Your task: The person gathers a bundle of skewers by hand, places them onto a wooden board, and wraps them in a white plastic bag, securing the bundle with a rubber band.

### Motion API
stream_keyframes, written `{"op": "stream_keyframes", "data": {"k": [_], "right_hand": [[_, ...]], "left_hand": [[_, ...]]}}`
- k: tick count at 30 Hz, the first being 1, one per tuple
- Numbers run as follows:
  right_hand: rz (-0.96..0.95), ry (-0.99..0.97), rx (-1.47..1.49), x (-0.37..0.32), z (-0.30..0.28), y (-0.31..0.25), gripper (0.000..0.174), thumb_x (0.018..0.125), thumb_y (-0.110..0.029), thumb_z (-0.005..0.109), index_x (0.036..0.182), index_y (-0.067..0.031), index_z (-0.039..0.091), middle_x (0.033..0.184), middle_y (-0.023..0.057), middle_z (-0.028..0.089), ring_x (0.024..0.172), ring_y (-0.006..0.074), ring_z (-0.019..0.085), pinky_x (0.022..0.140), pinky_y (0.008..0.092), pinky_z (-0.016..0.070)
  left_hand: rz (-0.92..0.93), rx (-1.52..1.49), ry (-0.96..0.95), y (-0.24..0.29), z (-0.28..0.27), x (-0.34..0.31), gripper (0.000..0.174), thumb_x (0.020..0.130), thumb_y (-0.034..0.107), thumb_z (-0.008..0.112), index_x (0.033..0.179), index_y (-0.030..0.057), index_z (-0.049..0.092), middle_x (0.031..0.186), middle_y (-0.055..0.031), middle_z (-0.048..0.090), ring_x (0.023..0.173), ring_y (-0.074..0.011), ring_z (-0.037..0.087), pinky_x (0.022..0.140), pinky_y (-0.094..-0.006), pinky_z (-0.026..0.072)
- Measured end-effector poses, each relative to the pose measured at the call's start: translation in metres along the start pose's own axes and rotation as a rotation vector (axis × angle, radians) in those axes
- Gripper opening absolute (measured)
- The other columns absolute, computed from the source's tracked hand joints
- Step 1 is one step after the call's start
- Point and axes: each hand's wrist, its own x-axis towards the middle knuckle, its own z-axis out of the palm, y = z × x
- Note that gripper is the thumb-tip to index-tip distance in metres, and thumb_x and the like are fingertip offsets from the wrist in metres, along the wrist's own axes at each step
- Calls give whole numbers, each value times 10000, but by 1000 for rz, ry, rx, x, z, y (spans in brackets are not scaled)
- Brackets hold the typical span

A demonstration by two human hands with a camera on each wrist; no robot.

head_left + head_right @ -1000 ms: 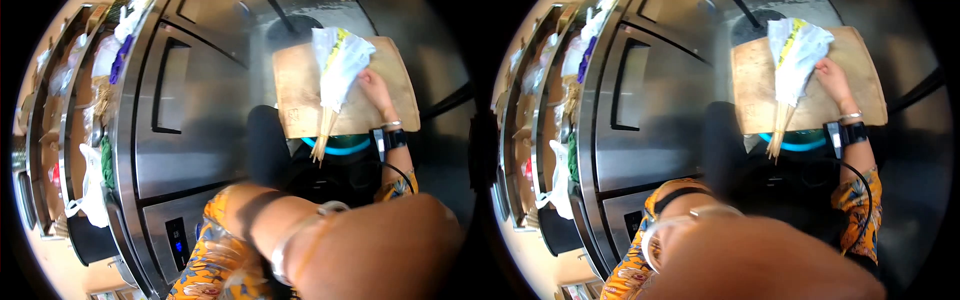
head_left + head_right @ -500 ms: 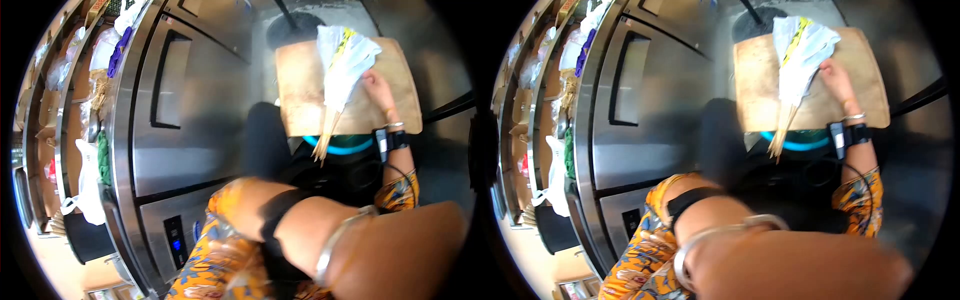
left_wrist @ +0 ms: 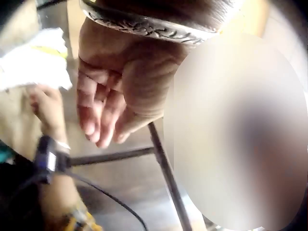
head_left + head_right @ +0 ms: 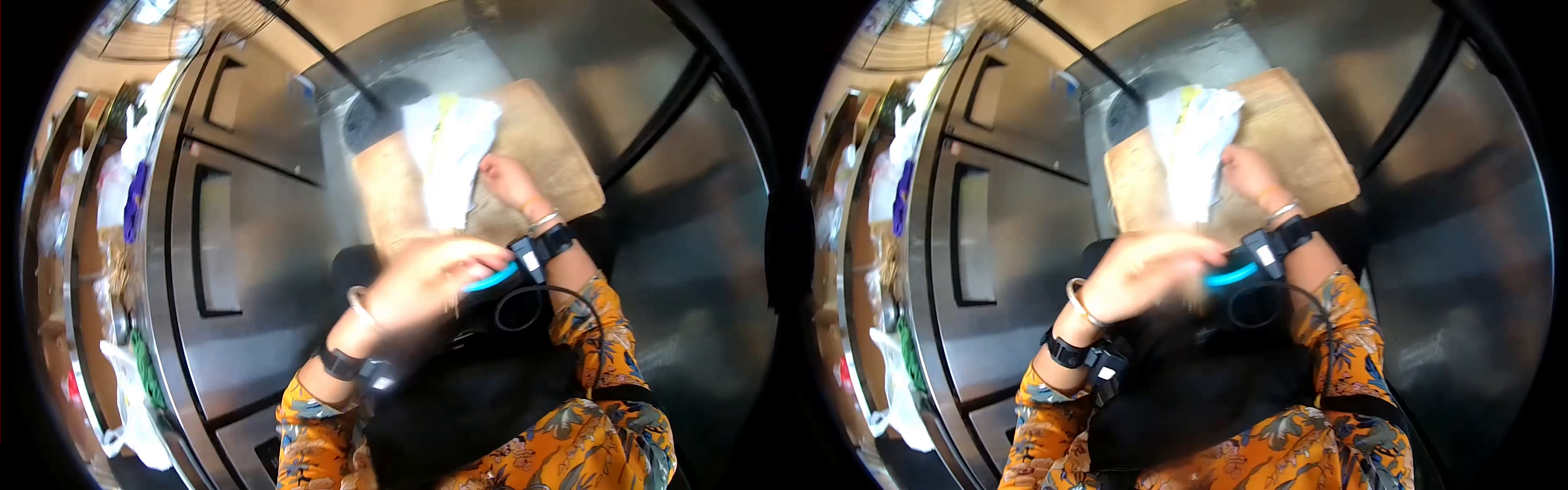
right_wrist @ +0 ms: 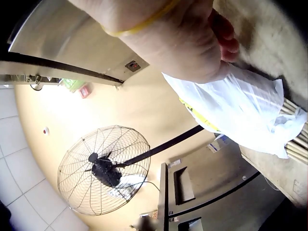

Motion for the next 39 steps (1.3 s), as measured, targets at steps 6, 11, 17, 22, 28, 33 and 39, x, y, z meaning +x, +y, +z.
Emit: {"op": "stream_keyframes", "data": {"k": [6,11,17,22,28,33,39], "right_hand": [[-28,-145,-275,-13,-6,-22,142,762,-147,555,869,-73,613,850,182,622,774,332,600,700,395,477],[-62,-256,-384,-6,10,-4,174,777,-163,533,897,-79,626,886,194,623,830,357,598,730,419,476],[-35,112,-128,-5,6,33,181,777,-141,541,918,-62,621,972,185,615,906,339,580,796,414,459],[447,559,-443,-20,-68,20,304,773,-242,562,1014,-60,599,1220,166,511,1120,351,468,909,413,400],[794,438,-524,-46,-83,36,511,781,-362,516,1137,5,506,1180,218,512,1117,406,470,943,472,366],[810,272,-568,-65,-80,43,574,792,-408,498,1161,31,476,1231,264,462,1120,415,474,953,451,382],[840,233,-598,-107,-65,22,516,803,-374,488,1141,17,497,1220,250,465,1121,410,466,963,440,375]], "left_hand": [[-387,48,511,-164,-2,-39,381,861,212,608,1160,18,474,993,-63,583,895,-122,563,786,-243,453],[-575,-62,372,-217,47,-41,514,777,283,693,1134,8,446,994,-105,585,881,-173,577,760,-302,485],[-378,-104,581,-262,59,-44,381,752,200,716,1032,41,511,811,-49,570,725,-140,550,652,-267,477],[-233,470,1113,-231,-1,-56,350,788,163,646,1078,24,508,1071,-134,533,1001,-285,513,854,-381,422],[-665,-79,1170,-350,-35,-57,667,803,259,641,1281,-92,336,1245,-282,453,1166,-382,443,967,-377,369],[-797,-232,946,-322,-34,-64,543,875,330,539,1185,-100,423,1135,-271,544,1079,-343,535,905,-376,415],[-746,-491,923,-355,-25,-95,560,802,291,628,1182,-90,473,1089,-205,602,972,-276,609,800,-334,477]]}}
